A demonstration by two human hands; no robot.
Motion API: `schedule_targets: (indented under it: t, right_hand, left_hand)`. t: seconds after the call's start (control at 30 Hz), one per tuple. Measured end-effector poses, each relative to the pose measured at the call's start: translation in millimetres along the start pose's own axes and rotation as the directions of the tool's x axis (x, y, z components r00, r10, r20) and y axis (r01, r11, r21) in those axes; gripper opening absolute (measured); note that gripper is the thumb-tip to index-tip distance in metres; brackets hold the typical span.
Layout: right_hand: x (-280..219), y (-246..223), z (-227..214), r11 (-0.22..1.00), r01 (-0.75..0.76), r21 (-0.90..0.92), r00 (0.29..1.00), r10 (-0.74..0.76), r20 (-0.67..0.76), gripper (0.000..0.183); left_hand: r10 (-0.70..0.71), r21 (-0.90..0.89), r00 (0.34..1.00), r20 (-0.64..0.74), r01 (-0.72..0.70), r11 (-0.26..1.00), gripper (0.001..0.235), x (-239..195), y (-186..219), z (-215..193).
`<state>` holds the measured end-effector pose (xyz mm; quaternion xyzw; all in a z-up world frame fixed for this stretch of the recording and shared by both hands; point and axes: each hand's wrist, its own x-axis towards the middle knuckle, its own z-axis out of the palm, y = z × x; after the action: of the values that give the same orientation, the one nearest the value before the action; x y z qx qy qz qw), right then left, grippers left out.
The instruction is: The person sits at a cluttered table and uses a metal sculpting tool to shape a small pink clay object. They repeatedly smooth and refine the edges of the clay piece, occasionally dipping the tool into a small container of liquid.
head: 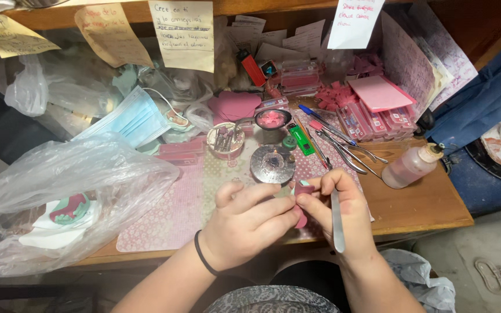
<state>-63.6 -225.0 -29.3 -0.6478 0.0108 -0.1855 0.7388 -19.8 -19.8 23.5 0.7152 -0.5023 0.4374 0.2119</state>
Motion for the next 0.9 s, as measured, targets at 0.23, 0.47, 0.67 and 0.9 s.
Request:
schedule_targets:
  t: [0.23, 0.47, 0.67, 0.9]
  right_hand:
    - [3.8, 0.0, -3.9, 0.993, -0.075, 0.088, 0.991, 0.064, 0.114, 0.041]
    - [1.2, -1.4, -8.2, 0.989, -0.094, 0.112, 0.995, 0.089, 0.053, 0.041]
    - [1.8, -21.0, -43.9, 0.847, 0.428, -0.316, 0.811, -0.514, -0.280, 0.034]
    - [29.6, 12.3, -138.4, 0.634, -0.192, -0.749, 0.808, -0.332, -0.488, 0.060]
  left_hand:
    - [-0.486, -0.280, 0.738, 0.469, 0.646, 0.710, 0.053, 20.1, -12.2, 2.5]
    - [-0.329, -0.146, 0.329, 0.885, 0.868, 0.474, 0.061, 42.5, -18.2, 6.5]
    - [-0.324, -0.262, 0.302, 0.896, 0.951, 0.162, 0.048, 20.6, -25.0, 19.7]
    - [-0.238, -0.357, 0.319, 0.918, 0.923, -0.141, 0.032, 8.9, -43.8, 20.5]
